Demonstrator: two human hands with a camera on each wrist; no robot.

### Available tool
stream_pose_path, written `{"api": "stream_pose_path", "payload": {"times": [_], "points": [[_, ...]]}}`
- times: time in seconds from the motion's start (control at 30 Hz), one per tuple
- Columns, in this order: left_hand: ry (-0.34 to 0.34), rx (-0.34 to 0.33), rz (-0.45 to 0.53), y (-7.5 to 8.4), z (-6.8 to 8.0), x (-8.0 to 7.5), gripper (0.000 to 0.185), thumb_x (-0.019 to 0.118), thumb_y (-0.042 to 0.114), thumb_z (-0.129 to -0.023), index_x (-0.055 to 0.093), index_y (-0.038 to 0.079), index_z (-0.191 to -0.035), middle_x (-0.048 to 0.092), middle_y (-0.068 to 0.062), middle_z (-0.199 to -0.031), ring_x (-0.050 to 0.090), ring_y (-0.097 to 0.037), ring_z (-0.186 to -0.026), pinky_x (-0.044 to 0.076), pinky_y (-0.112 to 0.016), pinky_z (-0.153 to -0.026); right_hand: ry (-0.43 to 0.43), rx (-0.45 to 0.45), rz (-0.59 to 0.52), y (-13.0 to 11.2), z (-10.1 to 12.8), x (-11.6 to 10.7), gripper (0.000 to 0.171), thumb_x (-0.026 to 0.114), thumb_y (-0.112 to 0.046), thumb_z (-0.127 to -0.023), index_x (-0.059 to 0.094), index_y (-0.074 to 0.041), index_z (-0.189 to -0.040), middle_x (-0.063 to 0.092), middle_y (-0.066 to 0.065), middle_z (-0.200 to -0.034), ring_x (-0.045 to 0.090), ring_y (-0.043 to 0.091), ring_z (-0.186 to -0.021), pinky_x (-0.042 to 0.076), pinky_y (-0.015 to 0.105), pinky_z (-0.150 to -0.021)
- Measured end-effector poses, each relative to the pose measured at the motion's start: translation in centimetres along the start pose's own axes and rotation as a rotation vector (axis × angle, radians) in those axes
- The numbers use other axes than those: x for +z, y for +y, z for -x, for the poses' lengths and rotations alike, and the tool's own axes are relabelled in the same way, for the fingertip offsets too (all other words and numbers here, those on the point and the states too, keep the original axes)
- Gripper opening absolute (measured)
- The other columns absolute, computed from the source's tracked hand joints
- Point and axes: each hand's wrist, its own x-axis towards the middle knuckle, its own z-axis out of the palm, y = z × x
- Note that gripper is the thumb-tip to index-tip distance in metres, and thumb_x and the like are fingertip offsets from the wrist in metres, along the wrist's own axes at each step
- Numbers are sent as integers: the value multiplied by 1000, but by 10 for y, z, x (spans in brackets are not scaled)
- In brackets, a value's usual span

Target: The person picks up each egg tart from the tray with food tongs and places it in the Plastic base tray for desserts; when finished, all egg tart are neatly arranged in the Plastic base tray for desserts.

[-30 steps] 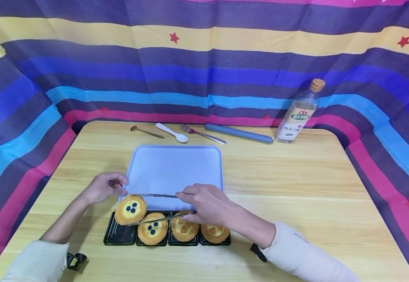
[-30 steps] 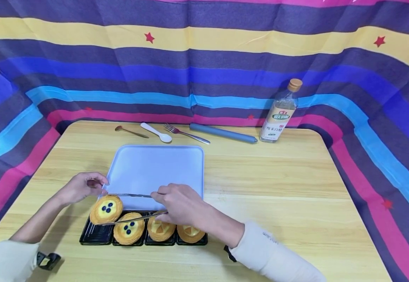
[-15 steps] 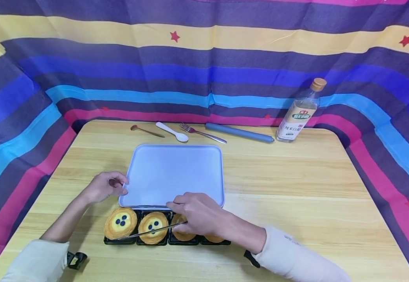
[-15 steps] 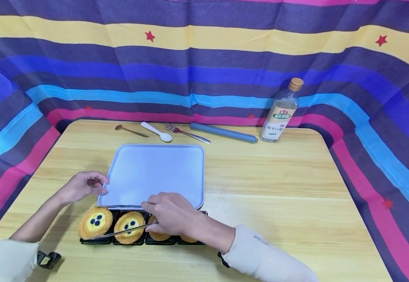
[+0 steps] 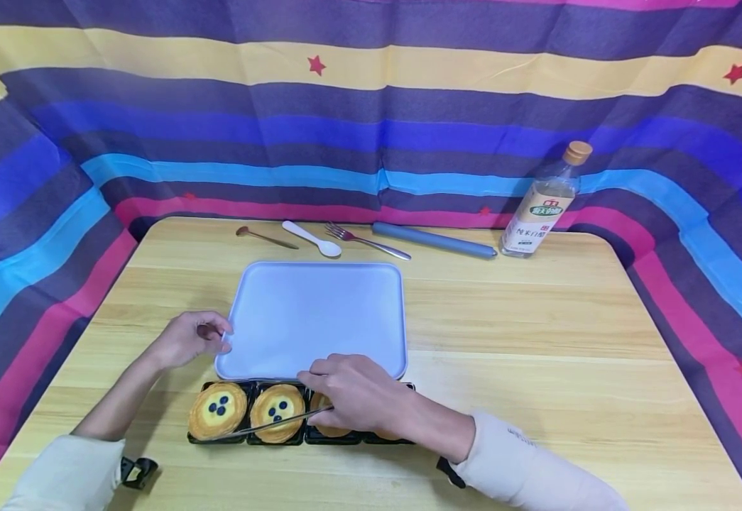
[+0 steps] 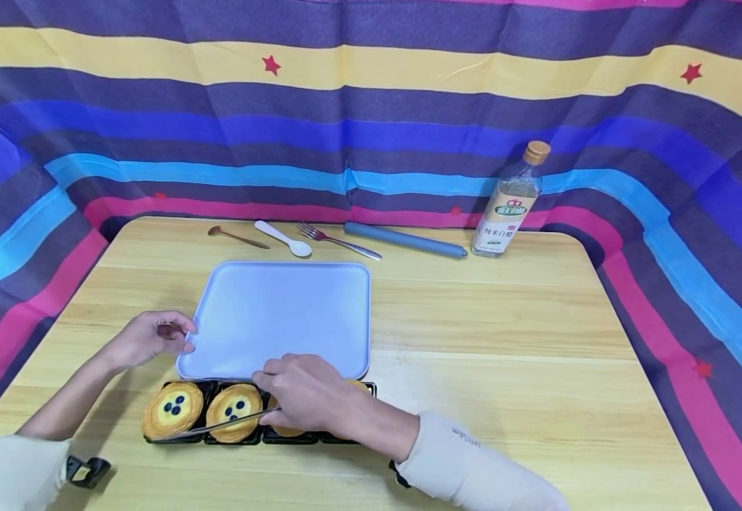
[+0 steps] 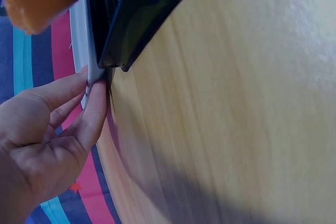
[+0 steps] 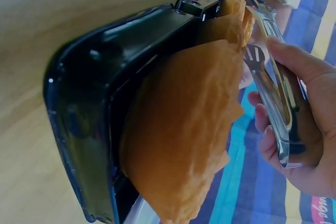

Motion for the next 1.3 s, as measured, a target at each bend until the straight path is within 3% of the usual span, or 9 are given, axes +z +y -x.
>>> {"api": "stream_pose_path", "payload": {"times": [0.5, 1.3], "points": [[-12, -1, 0, -3, 0, 0, 24, 71, 11, -81, 65, 2, -101, 63, -8, -87, 55, -15, -77, 47, -22, -62, -52, 13, 0, -1, -4, 3, 57, 62, -52, -85, 59, -16, -129, 64, -7, -112, 61, 6, -103, 49, 20, -90], [-18, -14, 10, -1, -1, 0, 24, 72, 11, -81, 65, 2, -102, 61, -9, -89, 54, -17, -79, 47, -23, -63, -72, 42, -22, 2, -2, 2, 64, 66, -54, -82, 57, -13, -130, 64, -5, -110, 61, 7, -93, 50, 18, -79]]}}
